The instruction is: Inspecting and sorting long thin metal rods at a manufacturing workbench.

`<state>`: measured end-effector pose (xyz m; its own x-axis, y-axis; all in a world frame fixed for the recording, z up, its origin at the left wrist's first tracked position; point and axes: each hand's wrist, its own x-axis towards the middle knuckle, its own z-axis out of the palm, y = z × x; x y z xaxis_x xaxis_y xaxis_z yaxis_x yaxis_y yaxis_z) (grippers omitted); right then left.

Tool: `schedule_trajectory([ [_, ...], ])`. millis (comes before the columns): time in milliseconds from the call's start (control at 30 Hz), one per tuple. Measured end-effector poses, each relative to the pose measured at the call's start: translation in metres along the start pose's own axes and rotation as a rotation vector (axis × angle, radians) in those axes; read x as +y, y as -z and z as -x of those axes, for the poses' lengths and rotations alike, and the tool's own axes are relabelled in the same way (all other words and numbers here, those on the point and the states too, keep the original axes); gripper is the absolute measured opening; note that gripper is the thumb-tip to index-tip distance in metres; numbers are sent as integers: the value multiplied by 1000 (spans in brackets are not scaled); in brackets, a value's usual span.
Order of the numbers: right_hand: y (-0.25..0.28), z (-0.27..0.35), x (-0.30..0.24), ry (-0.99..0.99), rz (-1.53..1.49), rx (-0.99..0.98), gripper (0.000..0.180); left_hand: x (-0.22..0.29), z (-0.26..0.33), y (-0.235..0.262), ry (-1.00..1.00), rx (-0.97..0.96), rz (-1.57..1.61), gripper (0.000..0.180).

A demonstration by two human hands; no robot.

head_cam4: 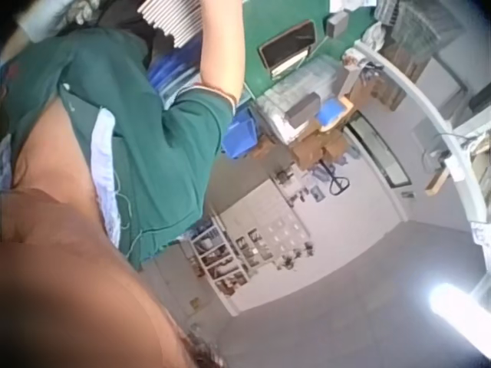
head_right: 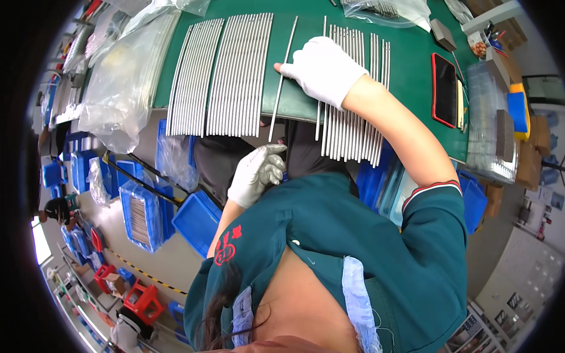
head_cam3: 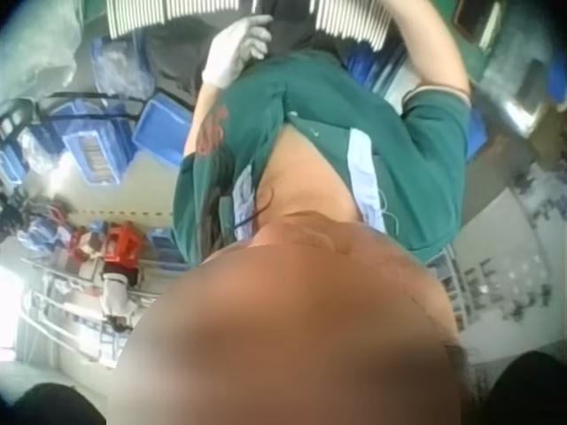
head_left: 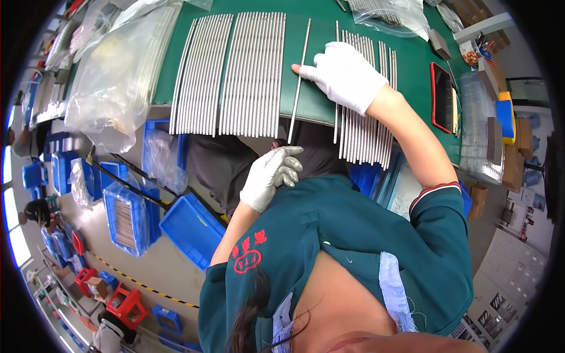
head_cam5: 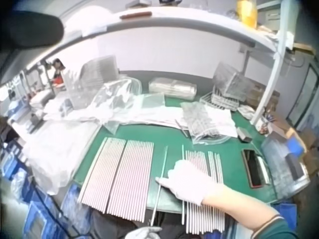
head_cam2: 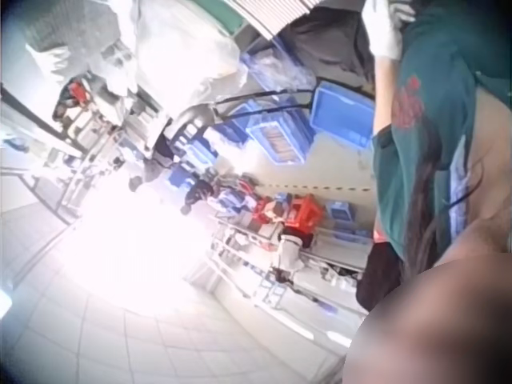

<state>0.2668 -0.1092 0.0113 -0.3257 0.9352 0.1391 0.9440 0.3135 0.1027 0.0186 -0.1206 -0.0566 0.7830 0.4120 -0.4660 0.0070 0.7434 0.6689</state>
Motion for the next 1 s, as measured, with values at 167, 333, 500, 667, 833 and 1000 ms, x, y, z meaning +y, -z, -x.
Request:
schedule_trajectory([
  [167, 8, 15, 4, 16, 37, 41, 31, -1, -1, 3, 1, -2, 2, 42],
  [333, 9, 21, 7, -3, 62, -14, 30, 0, -2, 0, -12, -13, -2, 43],
  [500, 2, 8, 3, -4, 8, 40, 29, -2, -2, 0, -10, 0, -3, 43],
  [667, -2, -6, -1, 14, 8, 17, 27, -2, 0, 2, -2, -33, -14, 40],
  [833, 4, 5, 0, -40, 0, -50, 32, 1, 0, 2, 6, -36, -11, 40],
  [1000, 6, 22, 7, -48, 12, -29, 28, 2, -1, 0, 11, -1, -20, 43],
])
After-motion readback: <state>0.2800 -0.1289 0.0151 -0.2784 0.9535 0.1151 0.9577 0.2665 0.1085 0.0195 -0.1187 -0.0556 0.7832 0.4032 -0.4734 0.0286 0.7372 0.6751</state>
